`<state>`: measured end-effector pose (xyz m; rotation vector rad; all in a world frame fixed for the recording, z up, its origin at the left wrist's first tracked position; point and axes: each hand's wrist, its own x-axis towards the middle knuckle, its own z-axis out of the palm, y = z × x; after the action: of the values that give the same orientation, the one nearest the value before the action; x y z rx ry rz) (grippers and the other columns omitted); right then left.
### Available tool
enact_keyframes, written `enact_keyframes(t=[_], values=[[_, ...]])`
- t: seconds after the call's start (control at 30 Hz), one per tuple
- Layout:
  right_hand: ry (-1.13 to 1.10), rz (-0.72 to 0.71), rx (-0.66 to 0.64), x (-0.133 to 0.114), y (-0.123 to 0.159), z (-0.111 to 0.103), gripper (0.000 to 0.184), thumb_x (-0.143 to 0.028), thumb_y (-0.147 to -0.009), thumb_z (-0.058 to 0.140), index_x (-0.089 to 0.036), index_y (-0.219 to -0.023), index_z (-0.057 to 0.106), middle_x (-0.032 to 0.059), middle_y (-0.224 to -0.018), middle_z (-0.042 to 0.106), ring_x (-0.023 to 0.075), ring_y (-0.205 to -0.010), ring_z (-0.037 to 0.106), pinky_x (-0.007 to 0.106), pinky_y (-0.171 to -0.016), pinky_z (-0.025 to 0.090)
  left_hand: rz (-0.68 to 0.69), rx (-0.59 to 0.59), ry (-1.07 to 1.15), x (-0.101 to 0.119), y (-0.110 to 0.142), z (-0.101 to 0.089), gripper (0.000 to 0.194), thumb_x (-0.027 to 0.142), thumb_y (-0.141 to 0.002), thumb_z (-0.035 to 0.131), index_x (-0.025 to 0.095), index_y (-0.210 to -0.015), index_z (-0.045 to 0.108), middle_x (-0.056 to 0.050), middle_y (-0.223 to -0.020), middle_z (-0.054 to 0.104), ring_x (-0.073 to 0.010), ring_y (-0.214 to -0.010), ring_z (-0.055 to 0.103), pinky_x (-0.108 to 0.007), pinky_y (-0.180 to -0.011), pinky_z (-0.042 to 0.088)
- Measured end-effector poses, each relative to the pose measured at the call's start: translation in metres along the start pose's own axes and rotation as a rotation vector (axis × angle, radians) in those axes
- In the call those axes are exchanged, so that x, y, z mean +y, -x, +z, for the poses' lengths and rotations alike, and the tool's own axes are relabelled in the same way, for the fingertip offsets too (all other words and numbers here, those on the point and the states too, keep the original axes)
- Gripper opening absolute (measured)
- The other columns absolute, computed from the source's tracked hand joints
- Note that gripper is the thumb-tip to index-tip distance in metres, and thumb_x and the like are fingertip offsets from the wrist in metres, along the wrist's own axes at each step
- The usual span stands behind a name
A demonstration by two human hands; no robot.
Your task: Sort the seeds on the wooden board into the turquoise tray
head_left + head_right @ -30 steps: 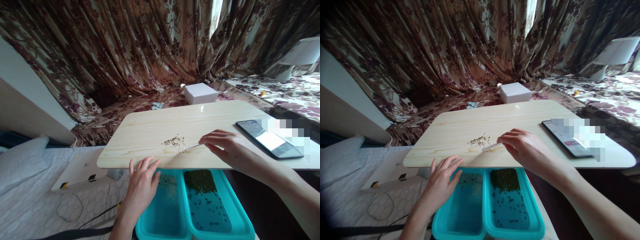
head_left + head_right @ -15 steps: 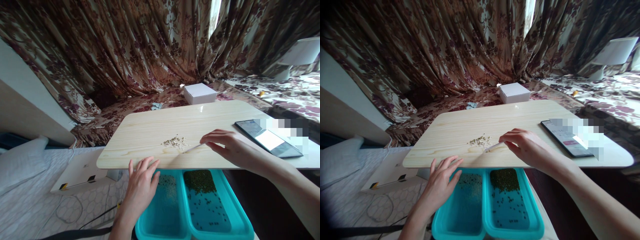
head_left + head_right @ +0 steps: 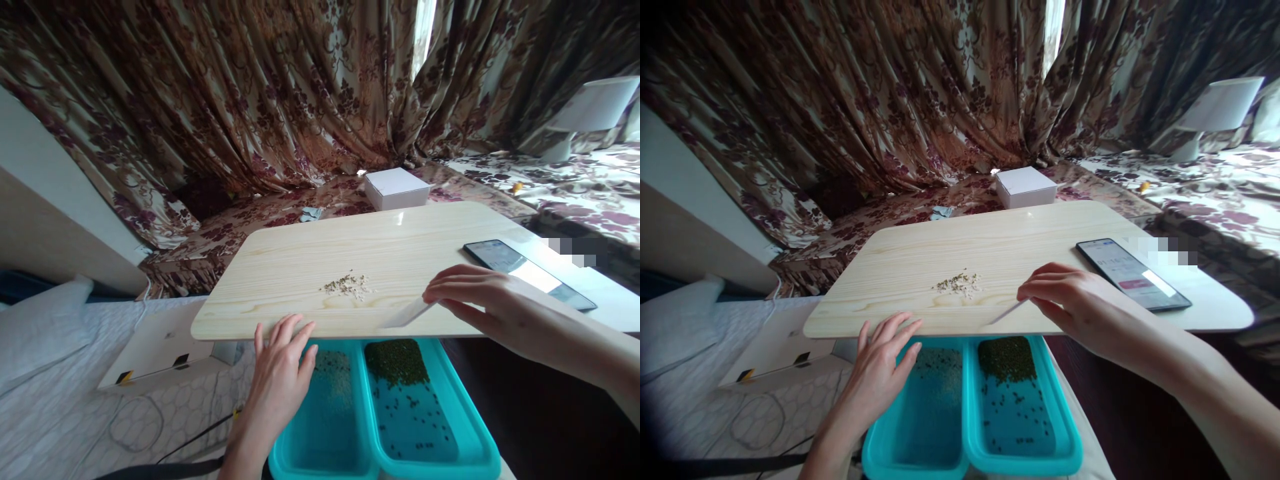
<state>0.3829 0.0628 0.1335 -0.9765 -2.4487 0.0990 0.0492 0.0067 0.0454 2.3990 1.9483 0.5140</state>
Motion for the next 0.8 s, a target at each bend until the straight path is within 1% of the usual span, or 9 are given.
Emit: enact_keyframes(t=[0.27, 0.33, 0.4, 0.47, 0.5, 0.53, 0.6, 0.7, 0.8], values=[[0.026, -0.009, 0.105, -0.024, 0.027, -0.009, 0.035, -0.022, -0.098, 0.045, -0.030, -0.088, 0.078, 0.0069, -0.087, 0.081, 0.0245, -0.076, 0.077, 0.035, -0.066, 0.065, -0.018, 0.070, -0.021, -0.004, 0.007, 0.002, 0.034, 0.022, -0.097, 0.050, 0.025, -0.124, 0.071, -0.011, -0.138, 0.066, -0.0322, -0.133, 0.056, -0.065, -0.117, 0.031], [0.065, -0.012, 0.148, -0.025, 0.037, -0.009, 0.032, -0.023, -0.097, 0.047, -0.033, -0.091, 0.078, 0.0040, -0.088, 0.082, 0.0246, -0.076, 0.078, 0.034, -0.064, 0.066, -0.026, 0.077, -0.013, -0.005, 0.008, 0.003, 0.034, 0.023, -0.098, 0.049, 0.025, -0.124, 0.070, -0.012, -0.137, 0.066, -0.0323, -0.133, 0.056, -0.066, -0.117, 0.031], [0.113, 0.042, 0.200, -0.022, 0.049, -0.006, 0.028, -0.027, -0.096, 0.050, -0.036, -0.096, 0.077, 0.0031, -0.093, 0.083, 0.0269, -0.078, 0.079, 0.036, -0.064, 0.067, -0.033, 0.095, -0.003, -0.007, 0.008, 0.003, 0.034, 0.023, -0.099, 0.047, 0.023, -0.124, 0.070, -0.013, -0.137, 0.065, -0.0324, -0.133, 0.056, -0.066, -0.117, 0.030], [0.121, 0.178, 0.246, -0.017, 0.058, 0.002, 0.024, -0.032, -0.095, 0.054, -0.038, -0.102, 0.076, 0.0036, -0.098, 0.083, 0.0296, -0.080, 0.079, 0.038, -0.066, 0.067, -0.035, 0.120, 0.008, -0.009, 0.007, 0.004, 0.034, 0.024, -0.100, 0.046, 0.021, -0.124, 0.069, -0.013, -0.137, 0.065, -0.0326, -0.133, 0.055, -0.066, -0.117, 0.030], [0.098, 0.285, 0.268, -0.014, 0.061, 0.007, 0.024, -0.035, -0.094, 0.056, -0.039, -0.108, 0.074, 0.0034, -0.099, 0.083, 0.0297, -0.078, 0.079, 0.039, -0.067, 0.067, -0.035, 0.131, 0.014, -0.010, 0.006, 0.004, 0.034, 0.024, -0.100, 0.046, 0.021, -0.125, 0.069, -0.014, -0.137, 0.065, -0.0325, -0.133, 0.055, -0.065, -0.117, 0.031], [0.064, 0.390, 0.324, -0.011, 0.063, 0.013, 0.022, -0.038, -0.093, 0.057, -0.038, -0.109, 0.073, 0.0031, -0.094, 0.083, 0.0295, -0.073, 0.079, 0.037, -0.060, 0.066, -0.034, 0.137, 0.020, -0.010, 0.004, 0.004, 0.034, 0.024, -0.100, 0.046, 0.021, -0.124, 0.069, -0.014, -0.137, 0.065, -0.0323, -0.133, 0.055, -0.065, -0.118, 0.031], [-0.117, 0.572, 0.341, -0.005, 0.064, 0.024, 0.022, -0.044, -0.090, 0.059, -0.035, -0.106, 0.072, 0.0042, -0.088, 0.082, 0.0292, -0.070, 0.078, 0.034, -0.056, 0.065, -0.034, 0.135, 0.034, -0.011, 0.001, 0.004, 0.034, 0.024, -0.099, 0.046, 0.021, -0.124, 0.069, -0.013, -0.136, 0.065, -0.0312, -0.133, 0.055, -0.064, -0.118, 0.031], [-0.339, 0.779, 0.256, 0.004, 0.067, 0.033, 0.025, -0.050, -0.087, 0.062, -0.033, -0.102, 0.072, 0.0056, -0.084, 0.082, 0.0273, -0.064, 0.076, 0.031, -0.050, 0.062, -0.043, 0.109, 0.053, -0.011, -0.001, 0.003, 0.032, 0.022, -0.099, 0.048, 0.024, -0.124, 0.069, -0.012, -0.136, 0.066, -0.0293, -0.131, 0.056, -0.063, -0.119, 0.030], [-0.364, 0.842, 0.207, 0.012, 0.076, 0.034, 0.025, -0.052, -0.085, 0.065, -0.037, -0.103, 0.074, 0.0053, -0.086, 0.082, 0.0273, -0.062, 0.076, 0.030, -0.047, 0.061, -0.059, 0.076, 0.062, -0.011, -0.002, 0.002, 0.033, 0.021, -0.098, 0.050, 0.026, -0.124, 0.069, -0.010, -0.135, 0.067, -0.0284, -0.128, 0.059, -0.064, -0.119, 0.030]])
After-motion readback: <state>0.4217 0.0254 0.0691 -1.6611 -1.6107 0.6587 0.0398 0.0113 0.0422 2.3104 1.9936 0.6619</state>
